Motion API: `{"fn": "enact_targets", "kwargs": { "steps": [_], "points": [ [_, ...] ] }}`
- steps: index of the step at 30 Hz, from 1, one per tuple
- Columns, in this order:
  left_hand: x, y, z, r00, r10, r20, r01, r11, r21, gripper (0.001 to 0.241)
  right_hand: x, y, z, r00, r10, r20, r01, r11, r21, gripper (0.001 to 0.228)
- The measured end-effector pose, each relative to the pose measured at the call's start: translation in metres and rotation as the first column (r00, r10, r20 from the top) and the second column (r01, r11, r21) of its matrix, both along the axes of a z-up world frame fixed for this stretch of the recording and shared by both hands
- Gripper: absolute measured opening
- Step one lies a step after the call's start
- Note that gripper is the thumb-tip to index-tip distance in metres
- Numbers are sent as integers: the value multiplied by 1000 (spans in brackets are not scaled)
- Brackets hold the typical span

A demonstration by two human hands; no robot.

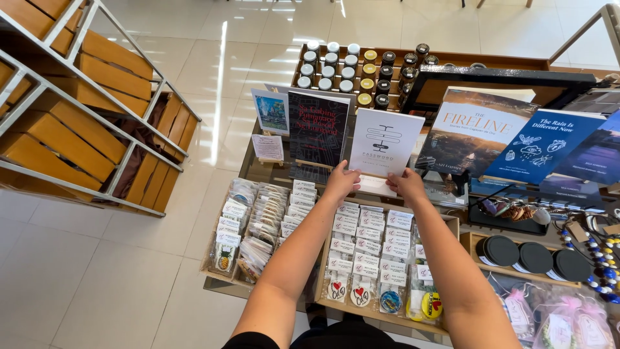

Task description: Cleaning and dusting books and souvenir gift items on a retail display table using a pink cloth.

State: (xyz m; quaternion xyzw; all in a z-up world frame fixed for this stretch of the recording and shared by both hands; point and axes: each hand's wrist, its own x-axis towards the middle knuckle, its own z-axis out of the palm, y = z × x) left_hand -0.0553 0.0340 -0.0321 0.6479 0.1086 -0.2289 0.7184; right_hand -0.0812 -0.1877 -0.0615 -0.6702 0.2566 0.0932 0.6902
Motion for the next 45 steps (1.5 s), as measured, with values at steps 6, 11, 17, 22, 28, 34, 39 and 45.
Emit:
{"fn": "enact_targets", "kwargs": {
  "steps": [6,11,17,22,28,34,39,45],
  "points": [
    [-27,32,14,1000,14,-3,-14,975,-221,71,-22,5,37,1000,12,-21,-15,982,-189,49],
    [-64,57,38,1000,-10,7,12,941,-337,64,-58,7,43,995,23,98,24,889,-458,59],
    [-88,83,64,995,-77,68,97,916,-390,55,-108,16,50,956,23,293,94,920,-380,56],
    [-114,96,75,983,-129,129,171,897,-406,49,-152,22,60,925,-25,378,142,948,-284,41],
    [-149,99,62,941,-293,171,338,854,-396,41,-201,30,46,926,-85,367,164,968,-191,28],
    [-184,89,60,909,-403,106,412,831,-373,40,-246,59,65,954,-93,285,166,955,-244,28],
    [-206,85,66,886,-445,132,462,823,-329,41,-256,58,65,962,-10,272,93,951,-295,29],
    [-224,66,56,923,-336,185,382,850,-363,42,-261,50,74,946,102,309,-1,951,-310,29]
  ]
}}
